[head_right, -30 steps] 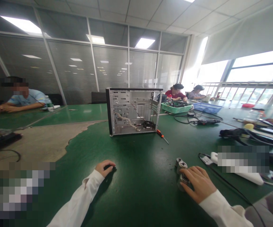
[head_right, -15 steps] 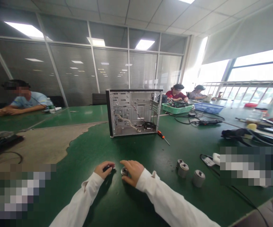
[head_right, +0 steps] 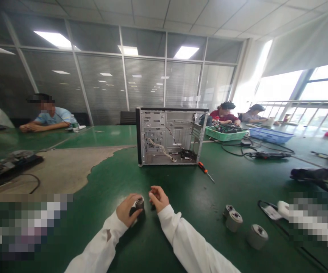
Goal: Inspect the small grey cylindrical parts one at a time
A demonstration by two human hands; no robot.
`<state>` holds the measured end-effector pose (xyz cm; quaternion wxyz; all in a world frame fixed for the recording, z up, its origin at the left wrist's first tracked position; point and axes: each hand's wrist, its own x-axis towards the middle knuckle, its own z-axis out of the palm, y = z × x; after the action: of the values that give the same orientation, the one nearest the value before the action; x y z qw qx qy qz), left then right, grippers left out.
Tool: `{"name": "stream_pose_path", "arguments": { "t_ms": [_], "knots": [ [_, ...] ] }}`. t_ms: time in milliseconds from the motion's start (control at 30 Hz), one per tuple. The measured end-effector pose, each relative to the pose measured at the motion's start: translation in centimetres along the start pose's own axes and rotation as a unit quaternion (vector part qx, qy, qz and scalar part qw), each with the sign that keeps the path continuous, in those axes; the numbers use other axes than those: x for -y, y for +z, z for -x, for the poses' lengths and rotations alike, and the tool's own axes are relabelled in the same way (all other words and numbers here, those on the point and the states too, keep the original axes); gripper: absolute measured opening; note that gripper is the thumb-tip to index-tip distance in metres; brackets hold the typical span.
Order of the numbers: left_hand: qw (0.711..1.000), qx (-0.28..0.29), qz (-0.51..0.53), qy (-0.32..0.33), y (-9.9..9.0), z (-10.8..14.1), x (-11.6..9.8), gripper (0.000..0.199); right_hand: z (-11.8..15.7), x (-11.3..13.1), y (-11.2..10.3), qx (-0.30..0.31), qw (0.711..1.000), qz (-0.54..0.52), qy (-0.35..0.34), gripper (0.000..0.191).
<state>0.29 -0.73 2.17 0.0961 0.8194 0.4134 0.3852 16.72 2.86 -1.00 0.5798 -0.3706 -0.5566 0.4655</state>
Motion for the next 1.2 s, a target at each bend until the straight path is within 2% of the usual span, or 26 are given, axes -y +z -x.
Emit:
{"name": "stream_pose_path", "arguments": {
  "t_ms": [133,233,300,367,500,600,667,767,1000,1200],
  "knots": [
    [0.998,-0.004,0.046,-0.037,0.5,-0.1,0.2,0.030,0.0,-0.1,0.3,0.003,1.000,0.003,0.004,0.034],
    [0.979,-0.045,0.154,-0.126,1.0,-0.1,0.6,0.033,0.2,0.1,0.4,-0.011,1.000,-0.004,0.012,0.034],
    [0.943,-0.093,0.259,-0.188,1.5,-0.2,0.8,0.038,0.2,0.3,0.3,-0.020,1.000,-0.009,0.017,0.034],
    [0.894,-0.128,0.359,-0.235,1.8,-0.3,0.9,0.045,0.2,0.4,0.3,-0.023,0.999,-0.010,0.020,0.034],
    [0.788,-0.159,0.502,-0.320,1.7,-0.7,0.9,0.055,0.4,0.6,0.3,-0.016,1.000,-0.009,0.019,0.031],
    [0.718,-0.151,0.581,-0.352,1.2,-0.8,0.7,0.060,0.6,0.8,0.3,-0.002,1.000,-0.015,0.014,0.029],
    [0.688,-0.131,0.619,-0.355,0.8,-0.8,0.7,0.063,0.7,0.9,0.4,0.009,1.000,-0.018,0.019,0.029],
    [0.658,-0.113,0.644,-0.374,0.5,-0.9,0.9,0.059,0.9,1.0,0.6,0.025,0.999,-0.023,0.029,0.029],
    [0.600,-0.125,0.662,-0.432,0.6,-1.1,0.6,0.046,1.0,1.0,0.6,0.037,0.999,-0.019,0.030,0.029],
    [0.540,-0.051,0.720,-0.433,-0.1,-0.8,0.8,0.033,1.0,1.0,0.7,0.044,0.999,-0.014,0.029,0.029]
  ]
}}
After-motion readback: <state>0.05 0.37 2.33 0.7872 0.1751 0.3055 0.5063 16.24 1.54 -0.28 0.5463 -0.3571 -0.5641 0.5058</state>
